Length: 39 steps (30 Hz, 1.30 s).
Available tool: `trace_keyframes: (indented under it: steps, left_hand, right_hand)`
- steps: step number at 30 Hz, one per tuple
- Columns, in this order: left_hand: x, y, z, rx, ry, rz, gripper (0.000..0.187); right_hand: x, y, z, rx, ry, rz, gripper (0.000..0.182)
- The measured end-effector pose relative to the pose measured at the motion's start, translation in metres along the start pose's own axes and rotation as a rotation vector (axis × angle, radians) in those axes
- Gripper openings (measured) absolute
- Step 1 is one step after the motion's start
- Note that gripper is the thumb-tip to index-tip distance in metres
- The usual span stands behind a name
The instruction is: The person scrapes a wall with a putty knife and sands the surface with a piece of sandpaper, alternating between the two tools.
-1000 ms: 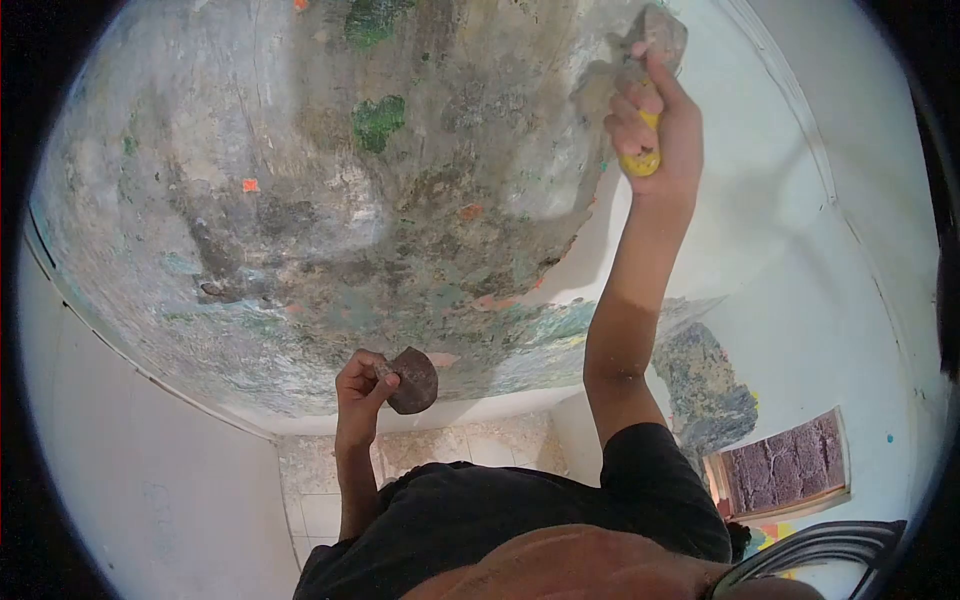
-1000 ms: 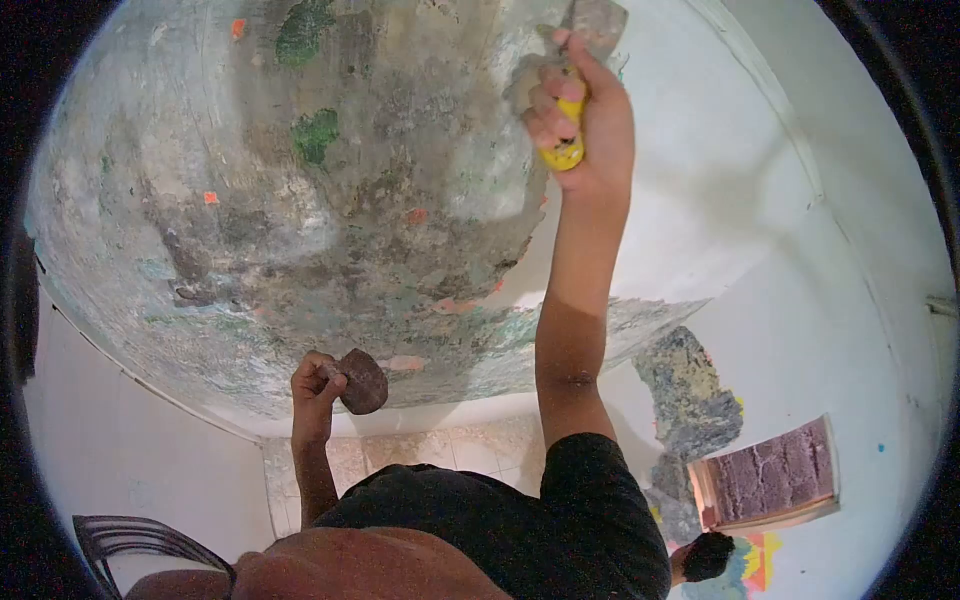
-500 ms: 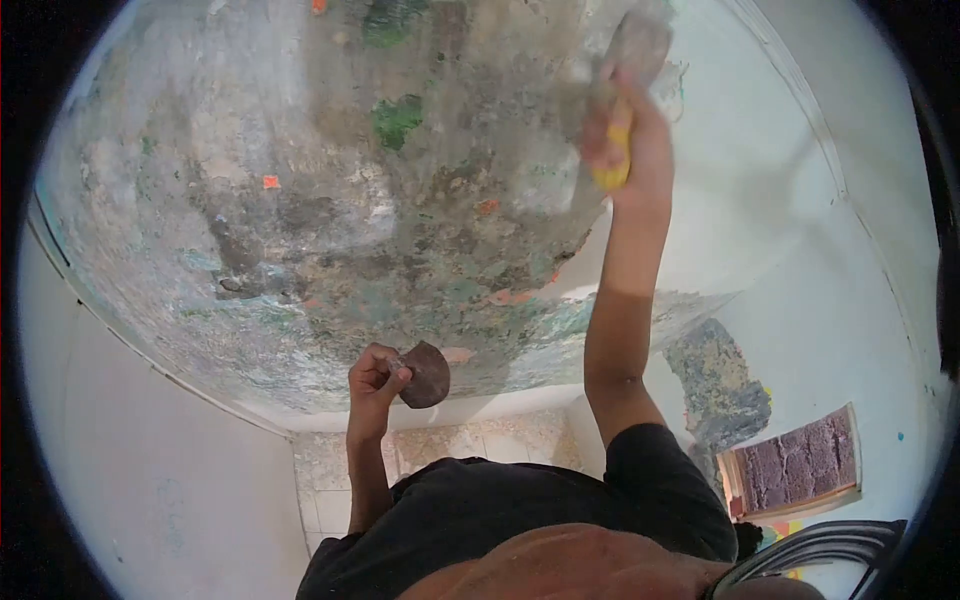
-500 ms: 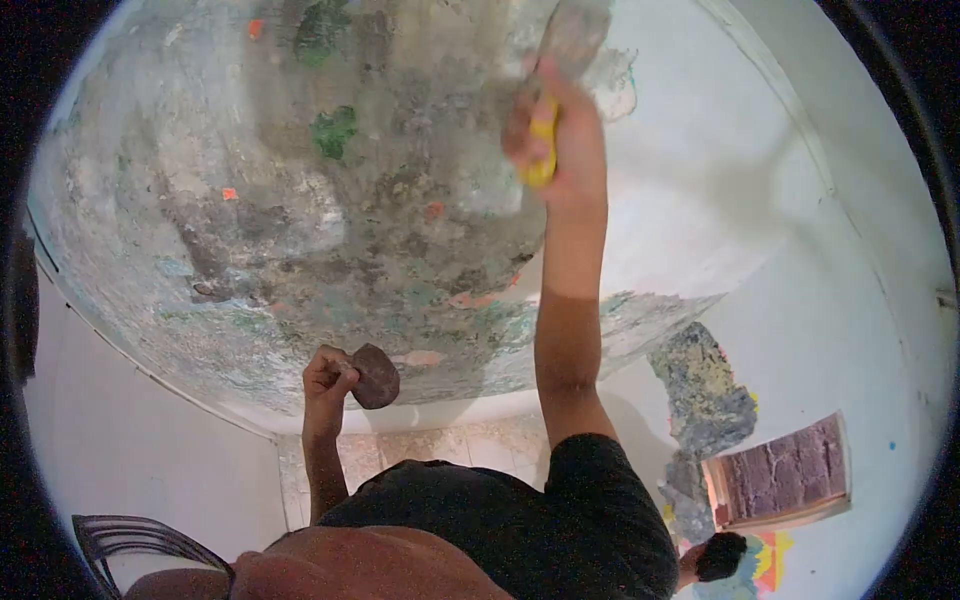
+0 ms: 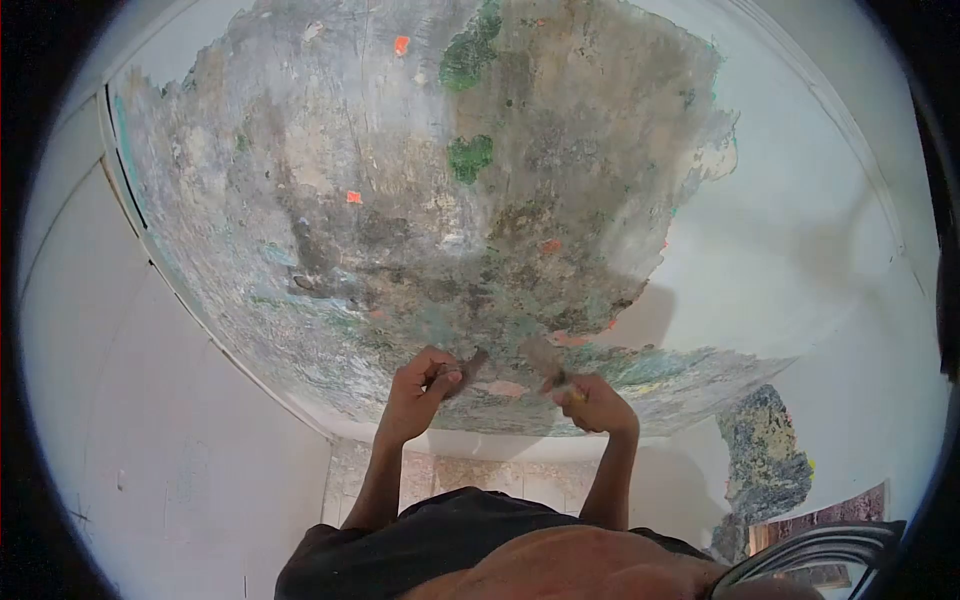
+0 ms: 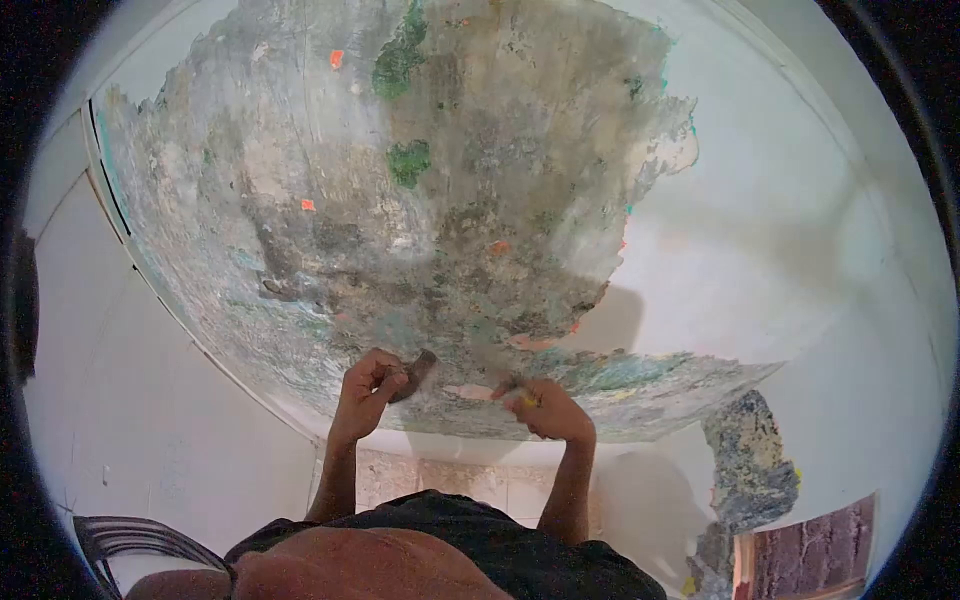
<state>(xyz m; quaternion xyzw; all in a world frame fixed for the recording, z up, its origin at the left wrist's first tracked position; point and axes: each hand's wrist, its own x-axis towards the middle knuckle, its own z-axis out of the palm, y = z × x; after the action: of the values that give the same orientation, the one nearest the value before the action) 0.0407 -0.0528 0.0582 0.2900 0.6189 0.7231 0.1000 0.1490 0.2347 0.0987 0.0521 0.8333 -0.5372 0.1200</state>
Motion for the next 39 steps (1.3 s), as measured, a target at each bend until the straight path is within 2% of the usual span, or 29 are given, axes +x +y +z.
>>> trace_keyframes:
  steps: [3,4,5,6,7,9,11,12,15,16,19,20,23,24,27,28,29,32,33,35,39]
  left_hand:
    - [0.001,0.002,0.01,0.058,-0.045,0.085,0.006]
    - [-0.004,0.005,0.012,0.044,-0.052,0.102,0.006]
    - [-0.008,0.009,0.014,0.03,-0.058,0.122,0.007]
    - [-0.014,0.016,0.009,0.022,-0.036,0.018,0.007]
    - [-0.015,0.02,0.01,0.017,-0.016,0.041,0.006]
    - [-0.019,0.024,0.017,0.003,0.031,0.081,0.006]
    - [-0.022,0.025,0.017,0.07,-0.052,0.135,0.006]
    - [-0.024,0.026,0.016,0.104,-0.096,0.161,0.006]
    - [-0.033,0.034,0.017,0.211,0.105,0.139,0.005]
    - [-0.031,0.028,0.017,0.145,0.145,0.132,0.005]
    - [-0.028,0.026,0.029,0.148,-0.05,0.072,0.005]
    - [-0.028,0.025,0.032,0.111,-0.044,0.131,0.006]
    - [-0.034,0.024,0.02,0.003,0.01,0.084,0.008]
    - [-0.034,0.019,0.016,-0.002,0.053,0.058,0.007]
    - [-0.03,0.008,0.024,0.171,0.126,-0.034,0.005]
    - [-0.026,0.006,0.032,0.252,0.077,0.037,0.006]
    - [-0.025,0.005,0.04,0.334,0.022,0.1,0.008]
    - [-0.028,0.04,0.044,0.438,-0.101,-0.132,0.011]
    - [-0.028,0.043,0.043,0.476,-0.129,-0.188,0.011]
    - [-0.031,0.035,0.041,0.416,0.025,-0.092,0.01]
    - [-0.034,0.01,0.044,0.299,0.224,-0.039,0.009]
  right_hand:
    - [-0.007,-0.008,0.007,-0.002,-0.226,-0.144,0.026]
    - [-0.009,-0.01,0.008,-0.016,-0.164,-0.193,0.028]
    - [-0.008,-0.003,0.007,0.032,-0.045,-0.152,0.028]
    - [-0.006,0.004,0.005,0.076,0.073,-0.112,0.029]
    - [-0.005,0.01,0.003,0.123,0.189,-0.071,0.029]
    - [-0.012,0.008,0.004,0.082,-0.033,-0.057,0.031]
    - [-0.012,-0.003,0.017,0.154,-0.216,-0.113,0.031]
    - [-0.012,0.002,0.015,0.135,-0.142,-0.1,0.029]
    - [-0.009,0.012,-0.003,0.062,0.085,-0.062,0.024]
    - [-0.013,0.005,-0.003,0.002,-0.059,-0.146,0.023]
    - [-0.009,-0.004,0.018,0.071,-0.346,-0.28,0.022]
    - [-0.003,0.008,0.012,0.04,-0.336,-0.368,0.024]
    - [-0.005,0.027,0.001,0.114,0.058,-0.023,0.027]
    - [-0.003,0.024,-0.002,0.062,0.215,-0.001,0.03]
    - [-0.01,0.026,-0.007,-0.063,-0.106,-0.043,0.032]
    - [-0.007,0.028,0.0,-0.034,-0.198,-0.08,0.035]
    - [-0.005,0.033,0.006,-0.04,-0.182,-0.094,0.035]
    - [-0.006,0.039,0.009,-0.052,-0.139,-0.173,0.035]
    - [-0.006,0.042,0.008,-0.064,-0.026,-0.126,0.035]
    - [-0.005,0.049,0.01,-0.081,0.201,-0.03,0.034]
    - [-0.009,0.06,0.014,-0.214,0.119,-0.313,0.027]
